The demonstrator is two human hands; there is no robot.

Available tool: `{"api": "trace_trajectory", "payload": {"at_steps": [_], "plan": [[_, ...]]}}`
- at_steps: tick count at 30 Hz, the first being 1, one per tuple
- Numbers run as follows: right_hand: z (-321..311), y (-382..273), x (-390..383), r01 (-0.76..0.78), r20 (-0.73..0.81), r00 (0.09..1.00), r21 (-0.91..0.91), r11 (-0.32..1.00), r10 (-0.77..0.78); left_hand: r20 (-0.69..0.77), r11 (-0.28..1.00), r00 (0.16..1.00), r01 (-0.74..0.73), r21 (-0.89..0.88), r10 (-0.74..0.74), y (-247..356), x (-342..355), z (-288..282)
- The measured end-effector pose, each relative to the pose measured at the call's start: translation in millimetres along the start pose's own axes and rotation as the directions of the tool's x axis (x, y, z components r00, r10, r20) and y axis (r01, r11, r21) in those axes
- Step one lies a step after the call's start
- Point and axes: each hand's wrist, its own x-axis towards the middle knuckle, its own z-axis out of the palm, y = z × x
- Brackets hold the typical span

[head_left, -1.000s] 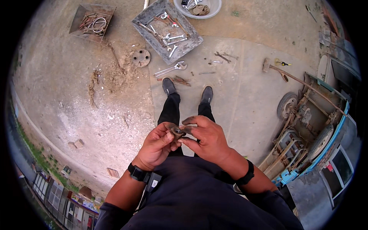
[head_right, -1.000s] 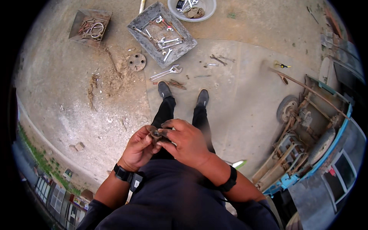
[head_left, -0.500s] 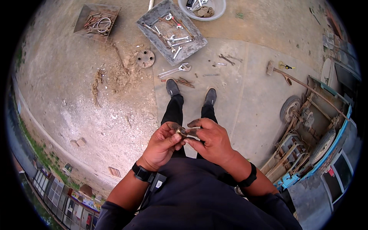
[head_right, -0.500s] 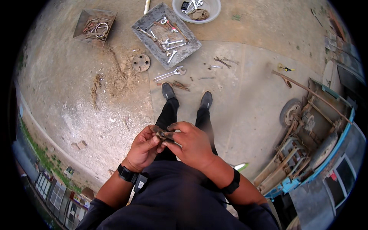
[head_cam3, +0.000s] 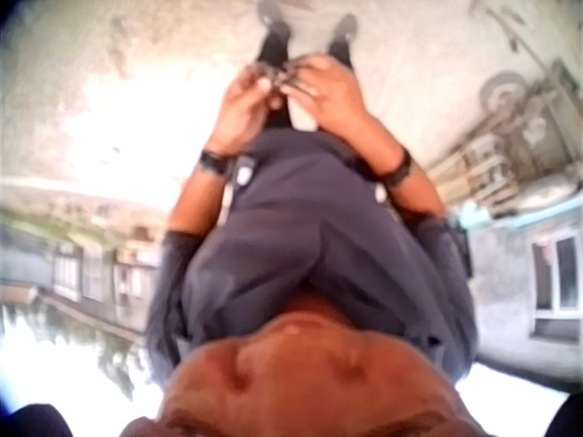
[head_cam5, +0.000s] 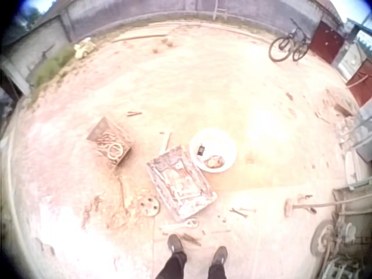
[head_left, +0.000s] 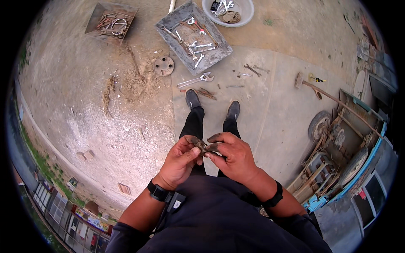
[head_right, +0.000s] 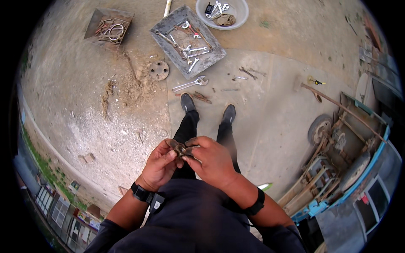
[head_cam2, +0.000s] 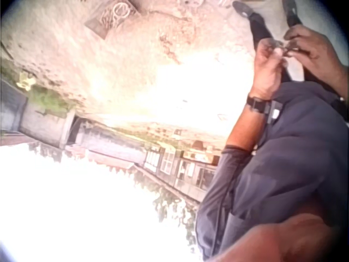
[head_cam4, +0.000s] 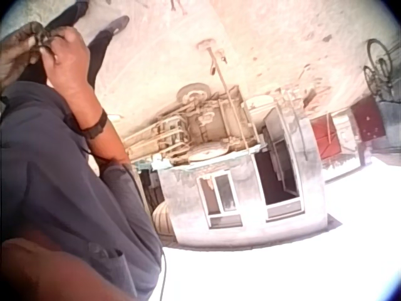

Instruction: The person mounts a tire onto a wheel hub of a light blue three-wheeled vehicle, aligns the wheel, and secures it by hand-tightening lug nuts. The person then retrieves a lug nut from the ground and uses a wrench to tighten the lug nuts further.

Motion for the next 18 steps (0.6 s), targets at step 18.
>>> {"api": "trace_trajectory", "payload": {"at_steps": [18], "plan": [[8.2,-4.0,10.3,-0.028,0.076,0.997,0.027,0.999,0.026,0.022,0.995,0.997,-0.071,-0.075,0.073,5.3,-1.3,-6.6]]}}
